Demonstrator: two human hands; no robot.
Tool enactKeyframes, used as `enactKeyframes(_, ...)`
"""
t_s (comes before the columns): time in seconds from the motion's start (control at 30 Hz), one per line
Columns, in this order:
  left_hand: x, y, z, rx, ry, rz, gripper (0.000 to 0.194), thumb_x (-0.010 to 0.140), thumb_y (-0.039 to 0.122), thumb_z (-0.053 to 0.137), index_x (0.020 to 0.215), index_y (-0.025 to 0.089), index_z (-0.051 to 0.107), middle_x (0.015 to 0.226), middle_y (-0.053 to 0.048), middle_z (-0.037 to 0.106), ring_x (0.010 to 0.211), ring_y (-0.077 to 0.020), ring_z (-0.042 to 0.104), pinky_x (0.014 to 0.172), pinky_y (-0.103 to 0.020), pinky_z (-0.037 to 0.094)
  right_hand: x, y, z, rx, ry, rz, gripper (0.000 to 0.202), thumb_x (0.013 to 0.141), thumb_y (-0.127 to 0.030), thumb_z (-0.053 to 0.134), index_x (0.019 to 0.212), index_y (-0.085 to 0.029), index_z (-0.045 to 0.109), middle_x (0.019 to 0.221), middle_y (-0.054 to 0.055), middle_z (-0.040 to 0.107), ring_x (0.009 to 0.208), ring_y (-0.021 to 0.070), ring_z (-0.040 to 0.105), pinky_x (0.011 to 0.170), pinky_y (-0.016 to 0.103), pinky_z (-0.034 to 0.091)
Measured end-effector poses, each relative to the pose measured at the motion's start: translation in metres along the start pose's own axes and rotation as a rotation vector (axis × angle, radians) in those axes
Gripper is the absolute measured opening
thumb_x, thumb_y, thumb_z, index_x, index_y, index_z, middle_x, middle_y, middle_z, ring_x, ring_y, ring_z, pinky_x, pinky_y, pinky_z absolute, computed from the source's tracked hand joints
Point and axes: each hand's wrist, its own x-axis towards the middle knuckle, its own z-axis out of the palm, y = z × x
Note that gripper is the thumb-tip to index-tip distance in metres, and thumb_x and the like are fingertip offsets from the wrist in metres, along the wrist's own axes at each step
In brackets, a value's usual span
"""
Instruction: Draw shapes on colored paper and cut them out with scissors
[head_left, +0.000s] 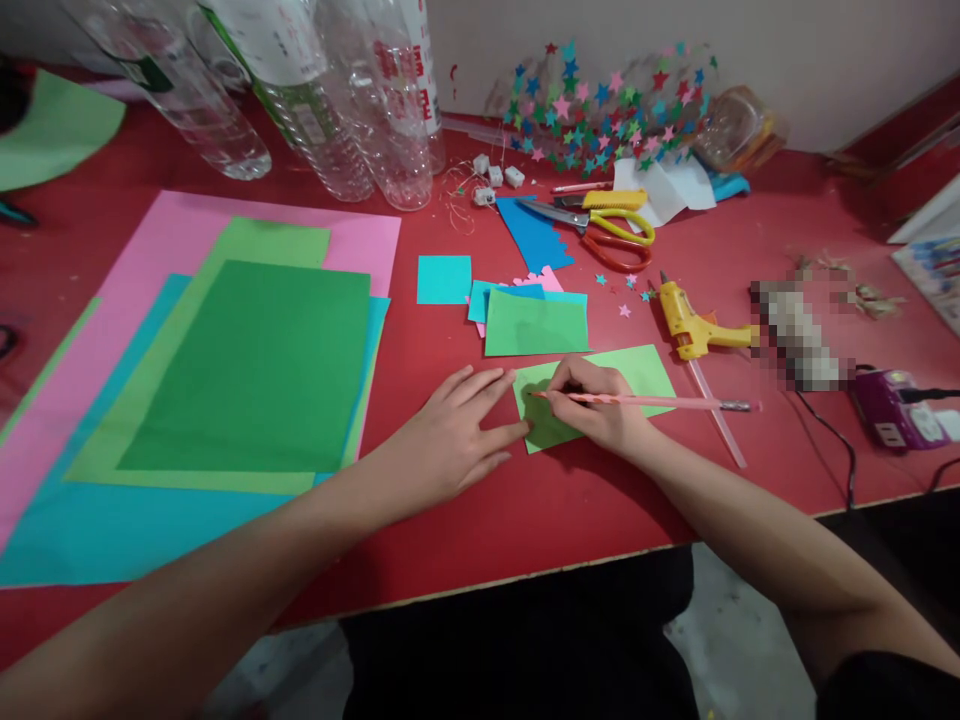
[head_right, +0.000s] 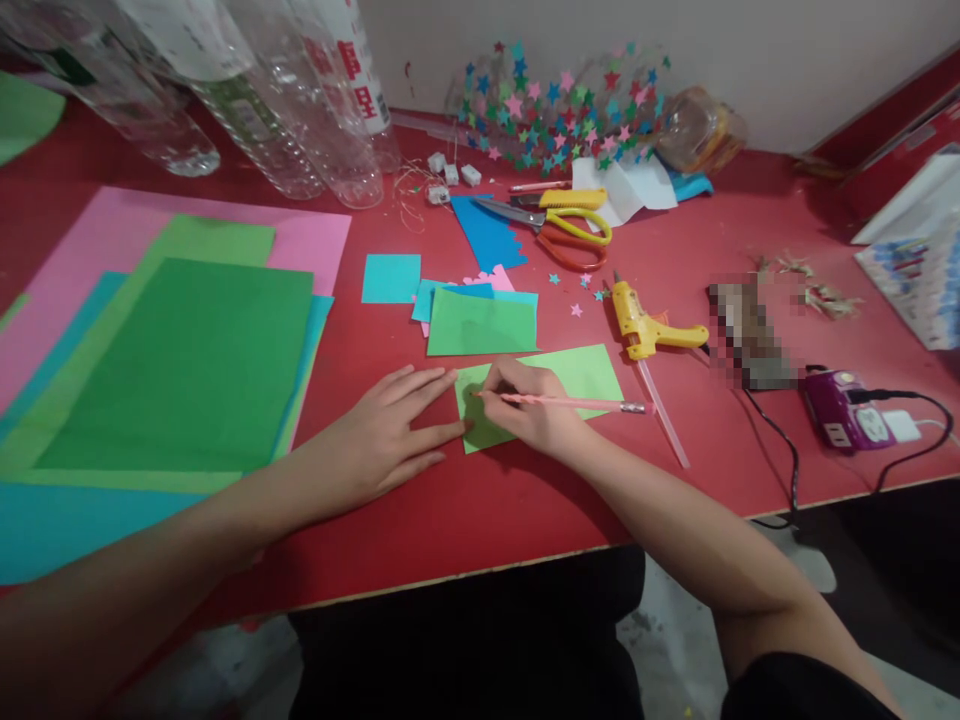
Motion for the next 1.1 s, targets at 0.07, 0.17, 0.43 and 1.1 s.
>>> enactKeyframes(0.07, -0.0003, -0.0002, 0.0007, 0.002, 0.005, 0.002, 0.032, 0.093, 0.03, 0.053, 0.121, 0.024, 0.066, 0.145, -0.02, 0.043, 0.134, -0.0363, 0.039, 0.106, -0.06, 0.035, -0.0002, 0.0004, -0.0006, 0.016, -0.018, -0.006, 0.012, 0.076, -0.016, 0.053, 0.066, -0.02, 0.047, 0.056, -0.005, 0.048, 0.05, 0.0073, 0.038, 0.048, 0.021, 0.029)
enactKeyframes(0.17, 0.0, -0.0005, 0.0011, 0.004, 0.014, 0.004, 0.032, 0.093, 0.029, 0.052, 0.122, 0.024, 0.065, 0.144, -0.02, 0.044, 0.134, -0.0363, 0.04, 0.106, -0.06, 0.036, -0.0006, 0.0015, -0.0015, 0.015, -0.04, -0.002, 0.013, 0.072, -0.014, 0.051, 0.064, -0.02, 0.044, 0.055, -0.005, 0.046, 0.05, 0.0072, 0.036, 0.047, 0.021, 0.027)
enactKeyframes(0.43, 0.0002, -0.0002, 0.0002, 0.001, 0.004, 0.002, 0.032, 0.094, 0.028, 0.05, 0.122, 0.024, 0.065, 0.145, -0.02, 0.043, 0.134, -0.0366, 0.039, 0.106, -0.06, 0.036, -0.0022, 0.0031, -0.0034, 0.004, -0.068, 0.009, 0.012, 0.071, -0.015, 0.051, 0.063, -0.02, 0.043, 0.055, -0.005, 0.046, 0.05, 0.0074, 0.038, 0.047, 0.021, 0.027)
enactKeyframes(1.1, 0.0014, 0.0016, 0.0003, 0.003, 0.053, 0.002, 0.031, 0.095, 0.026, 0.047, 0.116, 0.022, 0.069, 0.14, -0.021, 0.047, 0.131, -0.0356, 0.043, 0.104, -0.06, 0.039, -0.0035, -0.0013, 0.0023, 0.004, -0.08, -0.06, 0.007, 0.079, -0.015, 0.054, 0.072, -0.018, 0.054, 0.061, -0.004, 0.054, 0.054, 0.0072, 0.045, 0.052, 0.019, 0.034)
